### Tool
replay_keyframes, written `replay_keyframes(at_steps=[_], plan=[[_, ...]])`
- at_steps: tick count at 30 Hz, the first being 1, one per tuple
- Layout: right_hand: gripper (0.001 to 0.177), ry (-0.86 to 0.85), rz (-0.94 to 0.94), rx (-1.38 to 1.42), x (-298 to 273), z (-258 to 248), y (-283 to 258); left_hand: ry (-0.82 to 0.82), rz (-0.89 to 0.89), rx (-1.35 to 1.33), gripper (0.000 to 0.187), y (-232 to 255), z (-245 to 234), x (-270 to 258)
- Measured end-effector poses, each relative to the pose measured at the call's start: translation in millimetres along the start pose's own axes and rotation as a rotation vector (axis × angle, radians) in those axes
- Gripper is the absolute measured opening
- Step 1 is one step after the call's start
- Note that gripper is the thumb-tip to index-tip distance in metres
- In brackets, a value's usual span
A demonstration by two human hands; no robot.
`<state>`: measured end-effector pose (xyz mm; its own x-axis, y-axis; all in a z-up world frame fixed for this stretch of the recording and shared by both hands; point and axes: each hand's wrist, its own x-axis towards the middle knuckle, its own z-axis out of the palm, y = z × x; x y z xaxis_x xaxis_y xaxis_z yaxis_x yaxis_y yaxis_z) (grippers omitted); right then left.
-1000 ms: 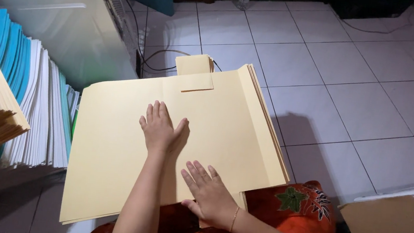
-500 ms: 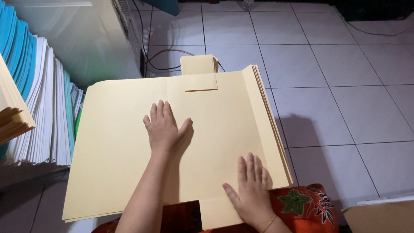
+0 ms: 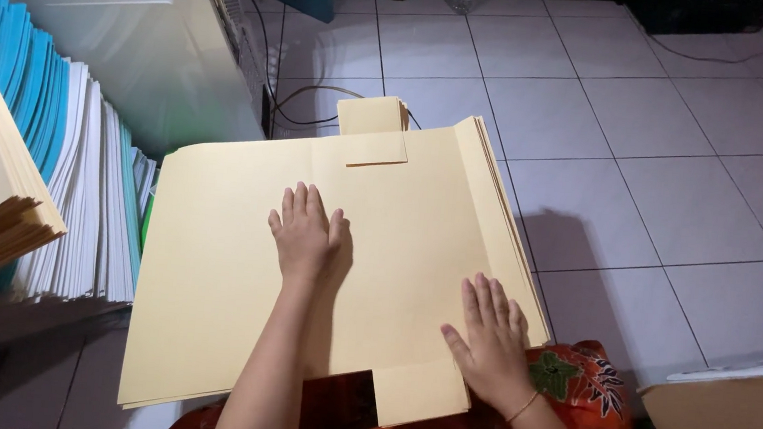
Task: The person sits on the floor and repeatedly opens and flattens manila folders by hand. They smooth the folder surfaces and fold the top and bottom flaps inward, then place each folder back into a stack.
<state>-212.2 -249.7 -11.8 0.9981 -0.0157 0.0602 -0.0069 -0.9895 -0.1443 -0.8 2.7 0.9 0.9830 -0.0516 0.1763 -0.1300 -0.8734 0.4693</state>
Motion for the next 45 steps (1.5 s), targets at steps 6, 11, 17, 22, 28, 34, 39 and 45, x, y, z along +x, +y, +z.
replay_keyframes(at_steps=[6,11,17,22,28,34,39,45], plan=[[0.084,-0.198,0.064,0.025,99.3,-38.0,10.0,-0.033,-0.013,0.039,0.060,-9.3,4.4,3.2],[0.087,-0.167,0.103,-0.004,231.0,-24.8,23.1,-0.044,-0.015,0.052,0.060,-12.4,8.2,8.2],[0.085,-0.146,0.107,-0.023,289.6,-12.7,29.4,-0.072,-0.004,0.079,0.061,-5.2,0.6,5.3],[0.087,-0.186,0.103,0.019,199.8,-38.3,13.3,-0.063,-0.010,0.066,0.061,-4.3,0.8,2.0],[0.079,-0.179,0.021,-0.032,42.1,-54.4,6.3,-0.034,-0.003,0.077,0.061,-13.3,12.6,6.0],[0.090,-0.106,-0.046,-0.056,31.4,-22.7,24.7,-0.026,-0.031,0.118,0.061,-10.1,15.5,5.6],[0.088,-0.232,0.038,-0.015,149.6,-36.6,17.8,-0.023,0.009,0.071,0.063,-12.8,9.0,5.2],[0.092,-0.164,0.090,-0.034,277.0,-24.7,22.2,0.023,0.022,0.054,0.061,-16.9,13.6,8.2]])
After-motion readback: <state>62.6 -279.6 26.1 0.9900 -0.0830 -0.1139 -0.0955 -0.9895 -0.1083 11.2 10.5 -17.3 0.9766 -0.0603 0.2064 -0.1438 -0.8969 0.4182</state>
